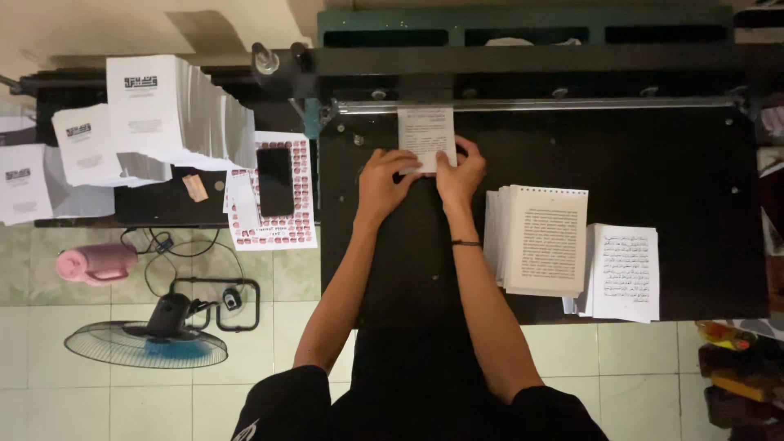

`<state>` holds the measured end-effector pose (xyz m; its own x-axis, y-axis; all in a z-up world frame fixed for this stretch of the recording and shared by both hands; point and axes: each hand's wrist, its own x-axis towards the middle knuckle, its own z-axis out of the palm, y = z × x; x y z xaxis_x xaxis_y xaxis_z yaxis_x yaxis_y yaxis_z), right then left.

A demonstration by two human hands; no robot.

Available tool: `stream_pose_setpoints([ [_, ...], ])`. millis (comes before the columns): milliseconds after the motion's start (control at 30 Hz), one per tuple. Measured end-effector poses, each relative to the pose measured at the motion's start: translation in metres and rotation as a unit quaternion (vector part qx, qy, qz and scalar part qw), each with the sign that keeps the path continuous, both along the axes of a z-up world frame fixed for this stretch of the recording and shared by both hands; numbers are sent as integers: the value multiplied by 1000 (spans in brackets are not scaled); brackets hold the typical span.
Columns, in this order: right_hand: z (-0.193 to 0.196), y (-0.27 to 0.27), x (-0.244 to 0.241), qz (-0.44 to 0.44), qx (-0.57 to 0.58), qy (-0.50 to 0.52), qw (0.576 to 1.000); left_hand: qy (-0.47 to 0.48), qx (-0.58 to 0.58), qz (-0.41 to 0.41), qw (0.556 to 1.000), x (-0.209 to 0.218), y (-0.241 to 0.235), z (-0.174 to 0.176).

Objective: The person repeatedly picks up a small stack of papers, aligns them, and staples them using a manual stapler on a black table. The person then places the stapled stack back on the table and repeats the process with the next stack.

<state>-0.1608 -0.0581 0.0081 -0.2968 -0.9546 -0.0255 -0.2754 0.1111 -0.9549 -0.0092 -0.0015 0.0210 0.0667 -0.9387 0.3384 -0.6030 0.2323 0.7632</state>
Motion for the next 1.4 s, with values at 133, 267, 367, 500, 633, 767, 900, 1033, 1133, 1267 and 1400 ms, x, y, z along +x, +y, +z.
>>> stream_pose_setpoints([
  [133, 23, 22, 0, 40, 69, -155, 985, 20, 28, -10, 999, 2, 1, 0],
  [267, 22, 27, -3, 59, 110, -207, 970, 17, -16, -3, 1000, -2, -1, -6],
  [367, 9, 25, -7, 77, 105, -237, 963, 34, -15, -7, 999, 2, 1, -6],
  [500, -2, 24, -11, 90, 91, -265, 956, 66, -17, -8, 998, 3, -1, -10],
  [633, -7, 24, -12, 83, 84, -302, 946, 75, -13, 2, 997, 2, 1, -2],
  [767, -3, 24, -12, 86, 81, -289, 950, 87, -6, 10, 996, 2, 2, 2],
  [900, 2, 26, -13, 86, 70, -277, 955, 88, 5, 15, 996, 2, 3, 4],
  [1033, 4, 26, -10, 86, 69, -273, 956, 102, 16, 16, 995, 0, 5, 12],
  [1133, 3, 27, -10, 76, 73, -278, 955, 110, 18, 19, 994, 0, 7, 14],
  [1267, 5, 30, -12, 86, 79, -268, 956, 111, 30, 23, 993, -1, 9, 16],
  [1400, 1, 27, -4, 50, 95, -254, 961, 101, 19, 33, 994, 1, 7, 3],
])
